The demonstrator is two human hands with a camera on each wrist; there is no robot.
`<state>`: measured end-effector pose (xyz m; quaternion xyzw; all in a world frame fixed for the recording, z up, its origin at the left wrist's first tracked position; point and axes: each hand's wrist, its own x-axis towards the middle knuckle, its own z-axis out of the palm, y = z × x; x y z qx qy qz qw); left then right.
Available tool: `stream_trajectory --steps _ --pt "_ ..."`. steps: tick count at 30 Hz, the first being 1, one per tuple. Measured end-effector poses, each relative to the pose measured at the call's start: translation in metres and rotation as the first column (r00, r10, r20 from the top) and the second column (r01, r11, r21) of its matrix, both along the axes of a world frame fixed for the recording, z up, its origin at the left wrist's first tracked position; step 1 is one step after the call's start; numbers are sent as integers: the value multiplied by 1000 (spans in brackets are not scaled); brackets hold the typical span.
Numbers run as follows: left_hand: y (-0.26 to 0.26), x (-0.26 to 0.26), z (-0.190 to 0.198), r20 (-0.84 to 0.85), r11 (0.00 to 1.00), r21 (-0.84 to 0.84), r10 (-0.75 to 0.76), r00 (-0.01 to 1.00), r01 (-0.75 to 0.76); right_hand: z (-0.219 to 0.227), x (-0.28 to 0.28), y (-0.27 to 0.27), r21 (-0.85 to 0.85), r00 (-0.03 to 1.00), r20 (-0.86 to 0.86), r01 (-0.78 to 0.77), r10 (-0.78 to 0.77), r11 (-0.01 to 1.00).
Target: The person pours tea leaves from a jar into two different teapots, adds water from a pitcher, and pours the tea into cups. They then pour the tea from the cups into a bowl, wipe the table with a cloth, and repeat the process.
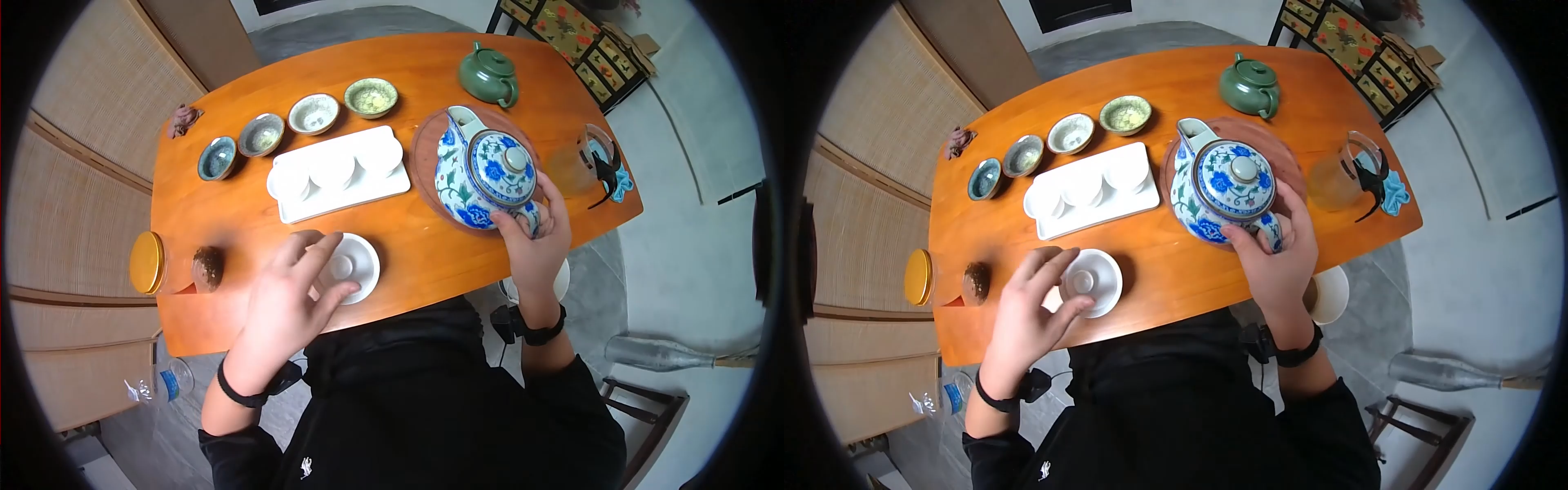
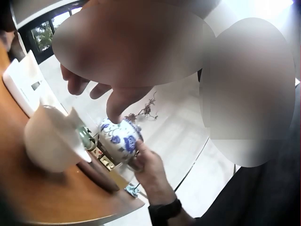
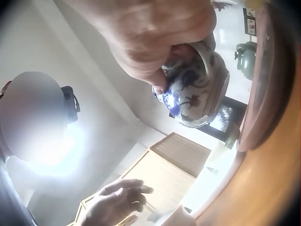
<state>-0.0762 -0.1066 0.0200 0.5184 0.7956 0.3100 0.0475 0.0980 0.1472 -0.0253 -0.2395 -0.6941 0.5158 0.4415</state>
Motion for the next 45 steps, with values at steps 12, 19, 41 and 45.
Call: stream_trajectory --steps 12,19,41,45 --pt "6 4 -32 -142 999 -43 -39 989 34 -9 13 -37 134 992 22 -128 126 983" --pt "-3 3 -9 48 994 110 4 999 -10 0 18 -44 99 984 35 -179 176 979" --pt "-8 55 -1 905 887 327 -393 161 326 31 56 -49 326 842 474 -440 257 837" --pt "-15 53 2 916 895 280 -357 181 348 45 52 -47 274 783 562 -479 265 834"
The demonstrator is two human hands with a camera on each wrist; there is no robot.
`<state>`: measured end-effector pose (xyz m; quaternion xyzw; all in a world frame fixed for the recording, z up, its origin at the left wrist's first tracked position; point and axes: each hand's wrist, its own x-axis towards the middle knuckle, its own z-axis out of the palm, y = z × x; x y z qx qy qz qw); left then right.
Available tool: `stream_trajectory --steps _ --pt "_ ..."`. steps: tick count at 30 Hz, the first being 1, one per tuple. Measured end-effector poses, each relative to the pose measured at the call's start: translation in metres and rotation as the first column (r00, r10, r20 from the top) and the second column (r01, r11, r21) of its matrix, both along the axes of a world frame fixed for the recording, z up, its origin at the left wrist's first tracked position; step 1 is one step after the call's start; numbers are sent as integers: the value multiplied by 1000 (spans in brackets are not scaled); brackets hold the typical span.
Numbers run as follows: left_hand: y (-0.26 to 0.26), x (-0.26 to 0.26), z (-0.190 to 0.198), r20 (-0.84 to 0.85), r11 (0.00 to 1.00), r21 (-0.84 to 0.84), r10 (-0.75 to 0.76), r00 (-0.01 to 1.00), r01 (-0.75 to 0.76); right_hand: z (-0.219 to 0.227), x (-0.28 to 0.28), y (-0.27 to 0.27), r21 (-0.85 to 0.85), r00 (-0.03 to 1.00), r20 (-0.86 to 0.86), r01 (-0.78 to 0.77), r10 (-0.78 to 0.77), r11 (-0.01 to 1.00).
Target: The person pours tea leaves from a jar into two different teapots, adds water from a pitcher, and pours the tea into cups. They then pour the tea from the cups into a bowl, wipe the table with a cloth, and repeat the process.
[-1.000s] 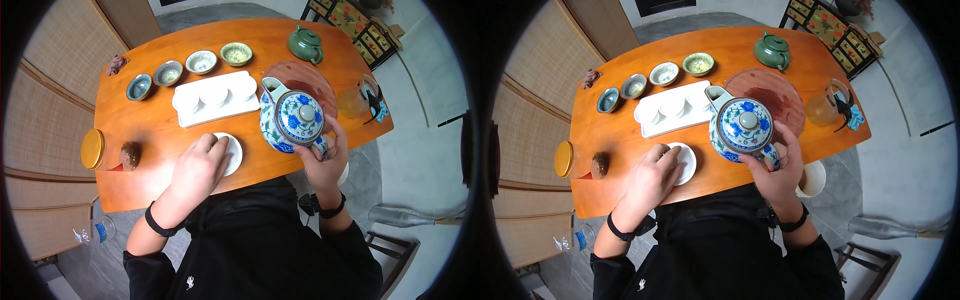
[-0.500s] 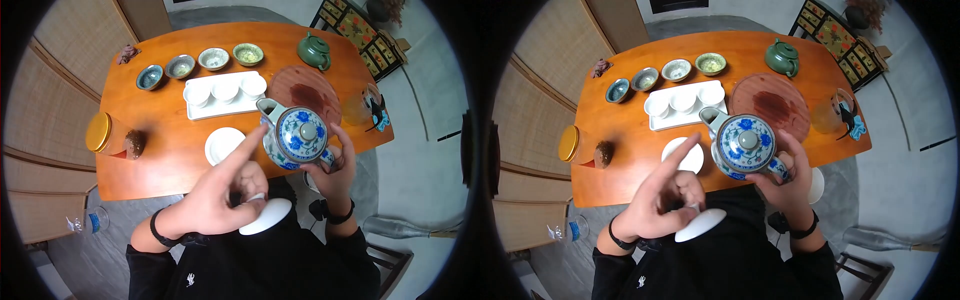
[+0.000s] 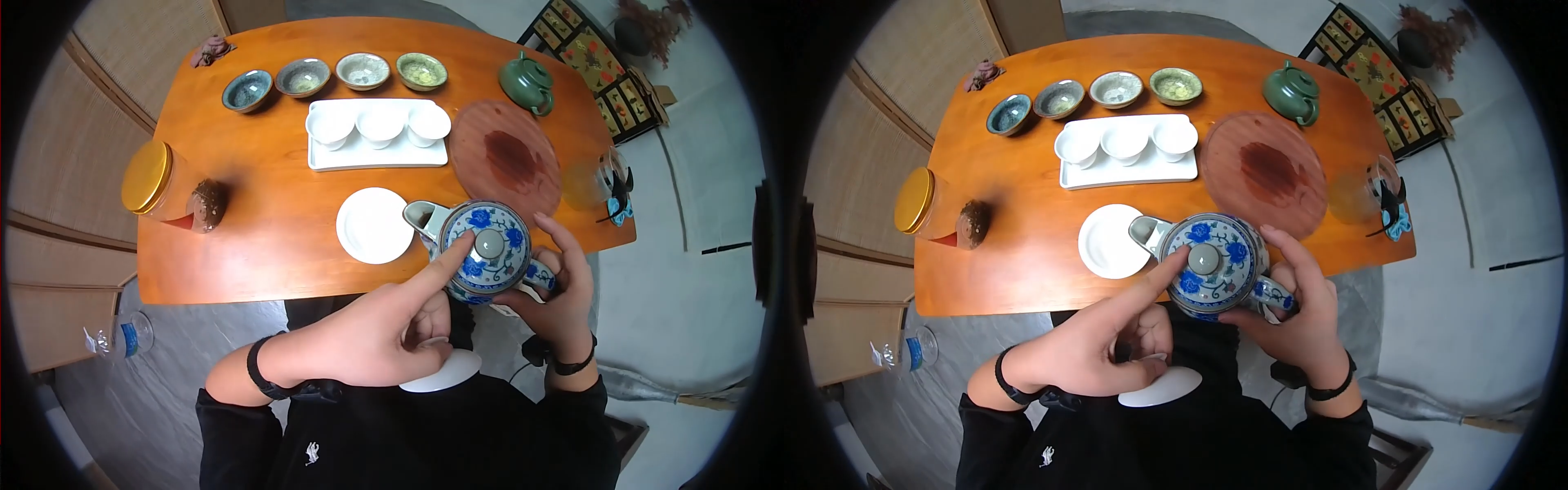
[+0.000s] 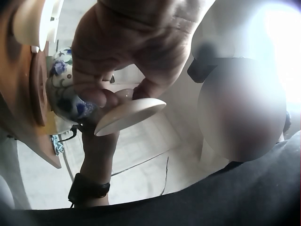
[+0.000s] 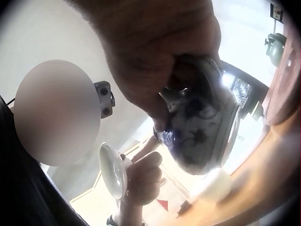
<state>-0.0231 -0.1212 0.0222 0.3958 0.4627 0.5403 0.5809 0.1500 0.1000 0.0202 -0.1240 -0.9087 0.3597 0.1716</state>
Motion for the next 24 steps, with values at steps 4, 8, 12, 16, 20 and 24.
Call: stream_trajectory --steps 4,8,12,16,20,24 --pt "-5 0 -3 -77 999 30 -13 997 16 13 -11 0 -19 999 -5 -33 33 999" --pt "-8 -3 -9 -138 998 63 -15 990 24 30 -18 -3 -34 995 89 -43 46 998" --pt "-10 -3 -17 -120 998 68 -1 993 9 39 -30 -5 19 989 132 -74 71 997" --pt "-10 -4 -24 -129 999 48 6 992 0 39 -39 -8 50 986 151 -77 69 996" --pt "-9 -6 -28 -112 999 39 -2 994 7 42 -44 -9 77 982 182 -71 56 994" --pt "-9 -8 -28 -111 999 38 -15 994 19 49 -47 -13 85 978 202 -62 43 994"
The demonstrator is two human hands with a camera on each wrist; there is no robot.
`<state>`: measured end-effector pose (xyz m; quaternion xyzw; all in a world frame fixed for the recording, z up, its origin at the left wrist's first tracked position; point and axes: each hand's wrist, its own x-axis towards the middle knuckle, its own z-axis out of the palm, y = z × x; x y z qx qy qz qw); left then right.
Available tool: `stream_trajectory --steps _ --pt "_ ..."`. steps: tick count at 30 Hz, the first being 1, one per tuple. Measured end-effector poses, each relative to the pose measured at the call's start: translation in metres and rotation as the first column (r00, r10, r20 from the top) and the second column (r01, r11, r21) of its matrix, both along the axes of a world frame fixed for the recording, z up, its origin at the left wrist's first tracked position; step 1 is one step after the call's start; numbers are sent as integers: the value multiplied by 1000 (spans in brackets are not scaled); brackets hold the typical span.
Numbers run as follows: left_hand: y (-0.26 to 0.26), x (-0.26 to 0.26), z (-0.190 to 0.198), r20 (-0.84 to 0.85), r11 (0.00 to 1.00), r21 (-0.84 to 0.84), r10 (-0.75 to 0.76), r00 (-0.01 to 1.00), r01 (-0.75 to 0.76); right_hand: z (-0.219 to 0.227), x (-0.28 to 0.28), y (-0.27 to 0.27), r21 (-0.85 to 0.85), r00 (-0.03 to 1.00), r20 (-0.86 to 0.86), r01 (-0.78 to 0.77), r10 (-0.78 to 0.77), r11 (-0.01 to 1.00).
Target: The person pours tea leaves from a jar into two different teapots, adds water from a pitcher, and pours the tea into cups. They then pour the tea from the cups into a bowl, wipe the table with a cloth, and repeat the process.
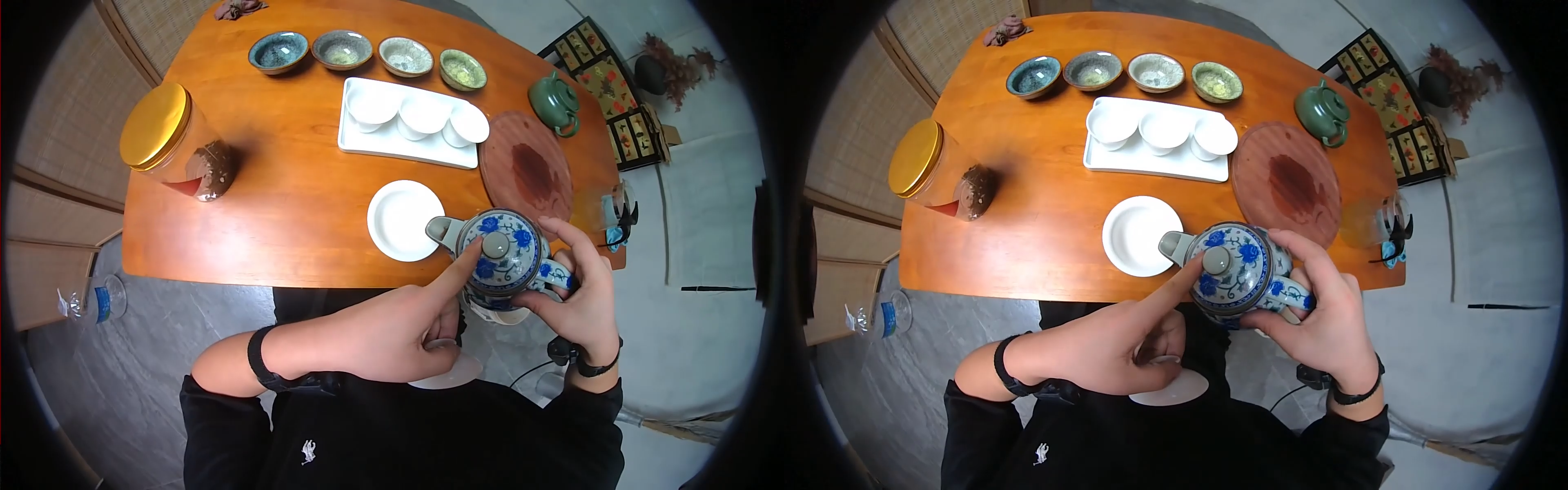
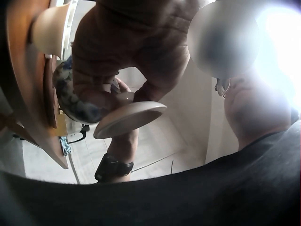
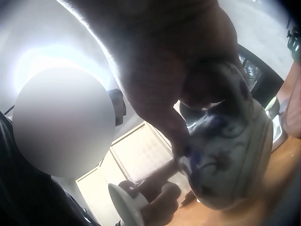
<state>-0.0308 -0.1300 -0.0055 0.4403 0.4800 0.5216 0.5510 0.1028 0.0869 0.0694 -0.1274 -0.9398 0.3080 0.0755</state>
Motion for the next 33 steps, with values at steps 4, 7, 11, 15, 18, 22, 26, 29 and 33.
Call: stream_trajectory --steps 4,7,11,15,18,22,26,29,33 --pt "-1 -1 -1 -4 1000 11 1 1000 -1 6 -4 -1 23 999 33 -30 30 999" --pt "-2 -3 -2 -16 1000 9 -10 1000 10 20 -7 -4 30 991 128 -51 46 998" --pt "-3 -6 -3 -37 999 40 -8 999 10 24 -12 -5 89 988 124 -99 88 991" --pt "-4 -7 -5 -43 998 65 -8 999 11 29 -14 -7 125 987 133 -112 96 986" --pt "-6 -8 -6 -47 998 50 -22 999 24 36 -16 -11 130 980 187 -91 66 987" --pt "-8 -9 -7 -29 998 32 -44 999 45 36 -17 -11 137 981 177 -105 80 985" --pt "-9 -10 -8 -42 998 42 -52 998 53 40 -19 -15 166 980 176 -126 96 978" --pt "-9 -12 -7 -49 997 43 -57 997 59 41 -19 -15 159 980 175 -125 96 979" --pt "-10 -12 -7 -49 997 37 -70 996 72 47 -22 -18 182 972 215 -136 96 974"
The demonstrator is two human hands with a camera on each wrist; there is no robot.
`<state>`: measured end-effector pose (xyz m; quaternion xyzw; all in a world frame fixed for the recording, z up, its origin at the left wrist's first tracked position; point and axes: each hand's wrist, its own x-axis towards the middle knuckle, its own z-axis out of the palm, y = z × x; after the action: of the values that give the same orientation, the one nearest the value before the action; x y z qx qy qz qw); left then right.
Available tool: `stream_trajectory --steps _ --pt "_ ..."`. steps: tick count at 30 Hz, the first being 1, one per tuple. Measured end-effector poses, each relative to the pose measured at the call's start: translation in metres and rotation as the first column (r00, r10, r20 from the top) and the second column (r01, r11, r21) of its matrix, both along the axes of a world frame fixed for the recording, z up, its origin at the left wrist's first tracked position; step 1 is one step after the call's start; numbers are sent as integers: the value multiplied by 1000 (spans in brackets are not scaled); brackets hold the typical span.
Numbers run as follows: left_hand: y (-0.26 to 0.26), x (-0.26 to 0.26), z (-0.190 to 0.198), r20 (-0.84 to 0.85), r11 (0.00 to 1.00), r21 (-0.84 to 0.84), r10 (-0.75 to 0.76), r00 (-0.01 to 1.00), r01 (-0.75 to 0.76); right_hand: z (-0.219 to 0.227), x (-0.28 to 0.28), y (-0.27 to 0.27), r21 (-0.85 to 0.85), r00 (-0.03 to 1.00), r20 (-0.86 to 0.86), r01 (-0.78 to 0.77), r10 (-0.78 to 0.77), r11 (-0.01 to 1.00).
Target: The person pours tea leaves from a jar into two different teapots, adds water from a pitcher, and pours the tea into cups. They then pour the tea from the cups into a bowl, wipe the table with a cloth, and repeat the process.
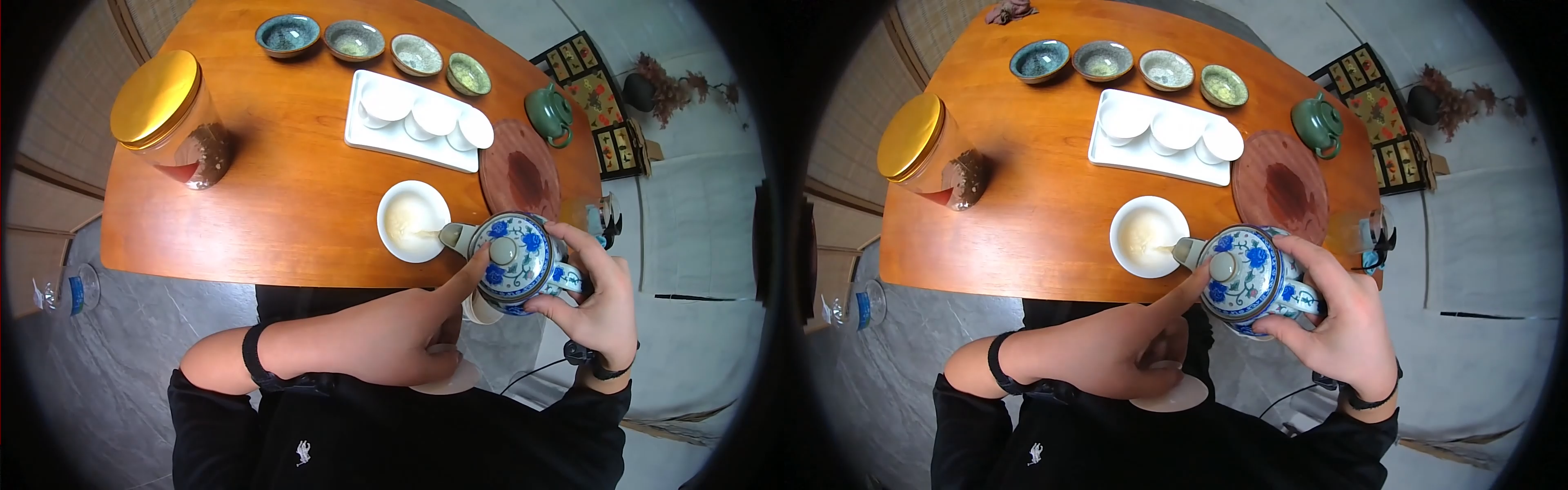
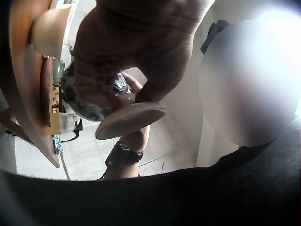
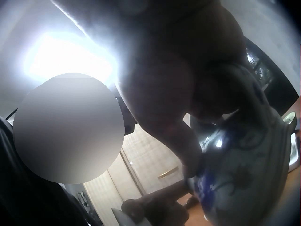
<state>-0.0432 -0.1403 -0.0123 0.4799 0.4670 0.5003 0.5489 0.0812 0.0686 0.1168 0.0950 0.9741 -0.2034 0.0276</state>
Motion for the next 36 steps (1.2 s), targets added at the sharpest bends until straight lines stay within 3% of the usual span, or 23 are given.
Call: stream_trajectory --steps 24,29,36 --pt "-7 -2 0 36 998 68 17 999 -20 26 -20 -21 121 993 86 -88 78 989" --pt "-10 -3 1 67 997 69 21 998 -26 18 -22 -16 167 989 1 -146 148 975" --pt "-15 -2 -4 111 993 109 28 993 -40 34 -31 -29 182 980 82 -194 182 964"
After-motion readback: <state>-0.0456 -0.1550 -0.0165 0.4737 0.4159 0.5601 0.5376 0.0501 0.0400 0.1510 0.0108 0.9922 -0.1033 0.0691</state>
